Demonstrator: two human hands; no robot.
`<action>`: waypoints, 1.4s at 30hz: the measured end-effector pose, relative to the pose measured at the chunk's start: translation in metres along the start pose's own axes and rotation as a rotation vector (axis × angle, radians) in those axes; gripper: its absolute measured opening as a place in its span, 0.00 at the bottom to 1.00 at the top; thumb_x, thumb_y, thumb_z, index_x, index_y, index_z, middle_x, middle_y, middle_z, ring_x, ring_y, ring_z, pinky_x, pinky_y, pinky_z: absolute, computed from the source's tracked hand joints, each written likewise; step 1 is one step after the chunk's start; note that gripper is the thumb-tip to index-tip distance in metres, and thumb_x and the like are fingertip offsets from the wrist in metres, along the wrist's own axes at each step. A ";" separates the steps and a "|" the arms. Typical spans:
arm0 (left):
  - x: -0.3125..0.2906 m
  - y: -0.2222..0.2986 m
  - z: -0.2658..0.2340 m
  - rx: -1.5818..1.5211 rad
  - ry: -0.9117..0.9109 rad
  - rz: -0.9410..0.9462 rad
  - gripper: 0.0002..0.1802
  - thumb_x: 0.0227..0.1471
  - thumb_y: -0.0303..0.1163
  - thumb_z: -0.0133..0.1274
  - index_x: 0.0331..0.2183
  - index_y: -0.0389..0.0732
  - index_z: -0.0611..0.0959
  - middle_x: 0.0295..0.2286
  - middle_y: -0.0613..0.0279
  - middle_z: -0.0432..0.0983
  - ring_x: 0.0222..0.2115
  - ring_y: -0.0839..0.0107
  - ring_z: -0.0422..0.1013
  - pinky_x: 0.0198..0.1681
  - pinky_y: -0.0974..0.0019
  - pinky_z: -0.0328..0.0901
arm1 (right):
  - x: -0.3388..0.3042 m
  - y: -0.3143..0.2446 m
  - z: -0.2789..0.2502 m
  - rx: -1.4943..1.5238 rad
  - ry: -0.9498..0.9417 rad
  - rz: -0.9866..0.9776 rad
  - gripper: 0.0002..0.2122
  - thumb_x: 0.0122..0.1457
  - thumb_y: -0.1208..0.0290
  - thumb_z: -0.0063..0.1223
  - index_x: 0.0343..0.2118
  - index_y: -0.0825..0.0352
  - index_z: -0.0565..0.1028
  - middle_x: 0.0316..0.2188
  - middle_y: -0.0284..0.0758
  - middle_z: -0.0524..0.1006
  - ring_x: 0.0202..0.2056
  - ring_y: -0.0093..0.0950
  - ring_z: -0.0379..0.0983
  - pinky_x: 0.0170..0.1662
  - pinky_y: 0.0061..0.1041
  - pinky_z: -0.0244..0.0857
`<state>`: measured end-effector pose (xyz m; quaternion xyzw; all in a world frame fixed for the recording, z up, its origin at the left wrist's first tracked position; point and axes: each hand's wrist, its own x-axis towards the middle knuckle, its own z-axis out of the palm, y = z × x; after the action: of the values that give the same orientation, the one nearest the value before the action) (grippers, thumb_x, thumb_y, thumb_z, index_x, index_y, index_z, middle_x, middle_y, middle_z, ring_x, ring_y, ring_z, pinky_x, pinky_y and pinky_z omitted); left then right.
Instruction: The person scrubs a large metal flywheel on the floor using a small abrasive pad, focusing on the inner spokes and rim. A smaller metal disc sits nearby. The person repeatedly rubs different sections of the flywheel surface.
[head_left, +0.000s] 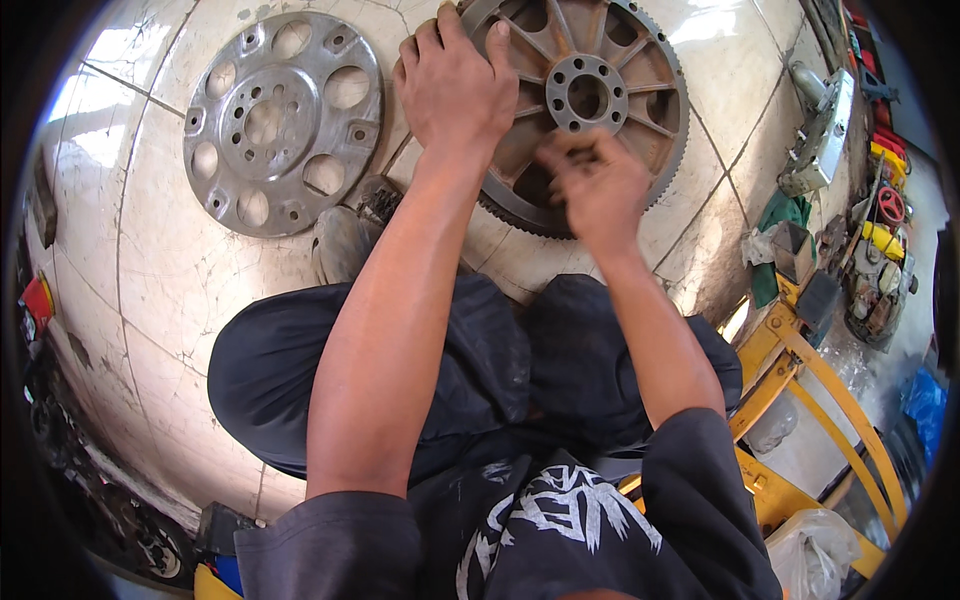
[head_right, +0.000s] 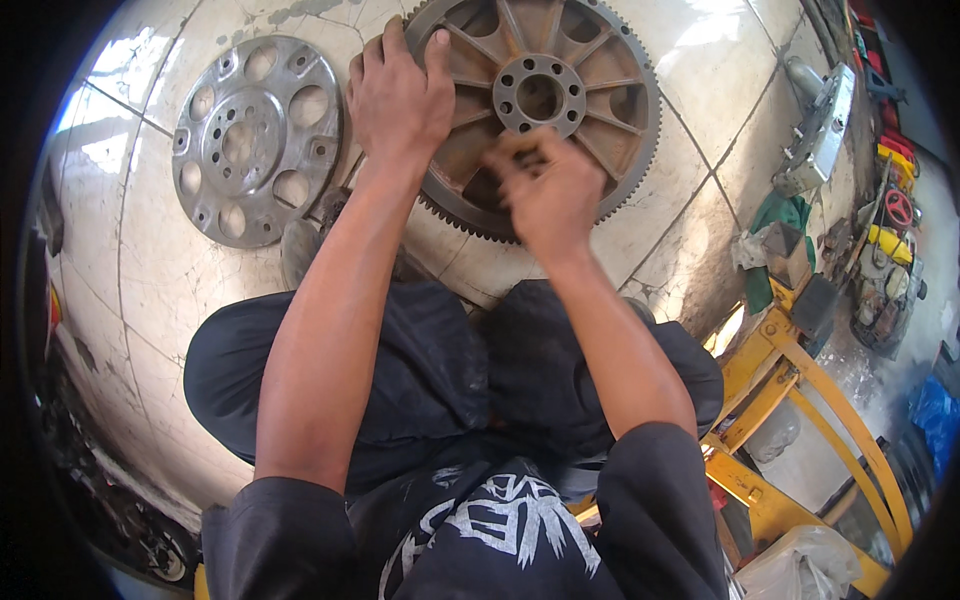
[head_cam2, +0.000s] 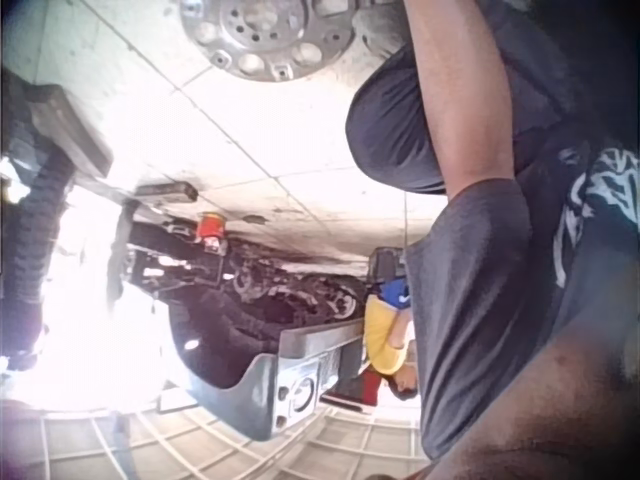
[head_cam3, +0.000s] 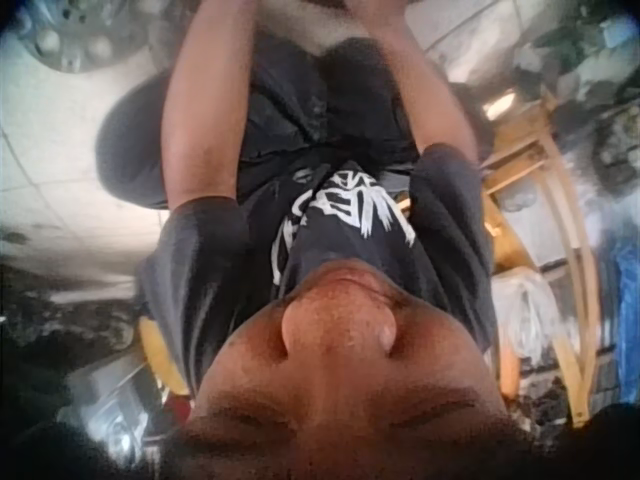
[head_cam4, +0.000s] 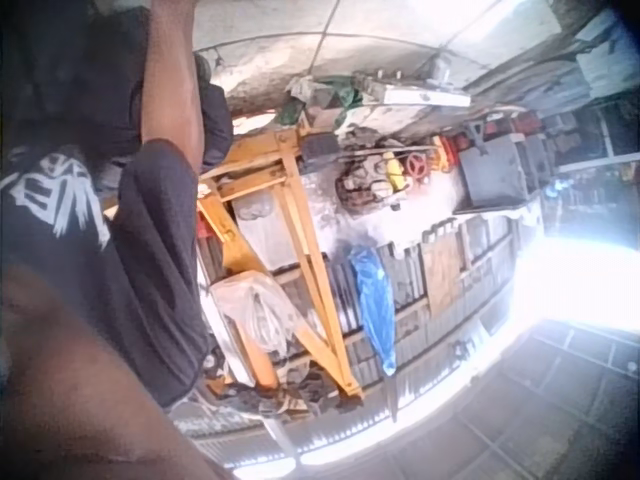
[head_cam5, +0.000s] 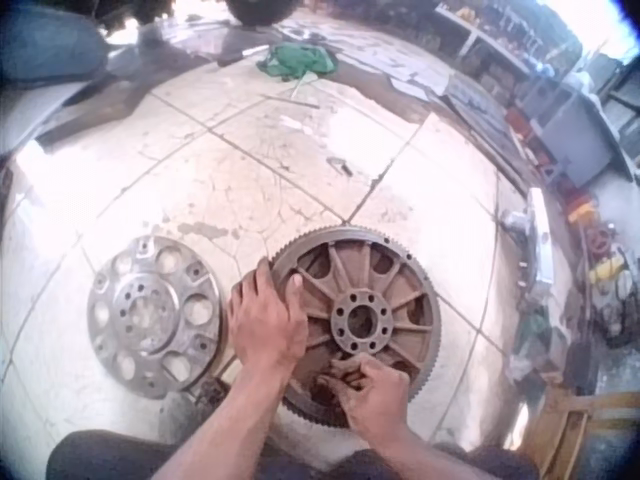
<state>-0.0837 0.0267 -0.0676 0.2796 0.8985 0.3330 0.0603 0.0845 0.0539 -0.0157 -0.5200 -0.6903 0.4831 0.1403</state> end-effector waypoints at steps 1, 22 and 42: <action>-0.001 -0.002 -0.001 -0.003 -0.002 -0.005 0.39 0.67 0.59 0.46 0.64 0.36 0.73 0.59 0.43 0.72 0.63 0.44 0.64 0.66 0.44 0.58 | 0.005 -0.008 0.001 0.069 0.068 -0.003 0.09 0.55 0.75 0.73 0.36 0.70 0.84 0.28 0.37 0.86 0.22 0.19 0.79 0.27 0.23 0.72; 0.002 0.005 -0.009 0.010 0.049 0.001 0.35 0.67 0.52 0.47 0.61 0.32 0.75 0.55 0.41 0.75 0.58 0.44 0.69 0.63 0.46 0.62 | 0.002 -0.006 0.002 -0.145 0.042 -0.057 0.07 0.55 0.75 0.73 0.33 0.68 0.84 0.28 0.36 0.86 0.23 0.19 0.79 0.28 0.23 0.71; 0.002 0.005 -0.008 -0.005 0.073 0.029 0.34 0.67 0.51 0.48 0.60 0.32 0.75 0.54 0.40 0.76 0.57 0.43 0.70 0.63 0.46 0.63 | -0.003 0.002 0.001 -0.156 0.020 -0.211 0.09 0.56 0.75 0.74 0.37 0.71 0.84 0.27 0.32 0.85 0.19 0.13 0.71 0.22 0.18 0.63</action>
<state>-0.0853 0.0265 -0.0579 0.2802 0.8952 0.3458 0.0234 0.0859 0.0509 -0.0168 -0.4586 -0.7753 0.4052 0.1565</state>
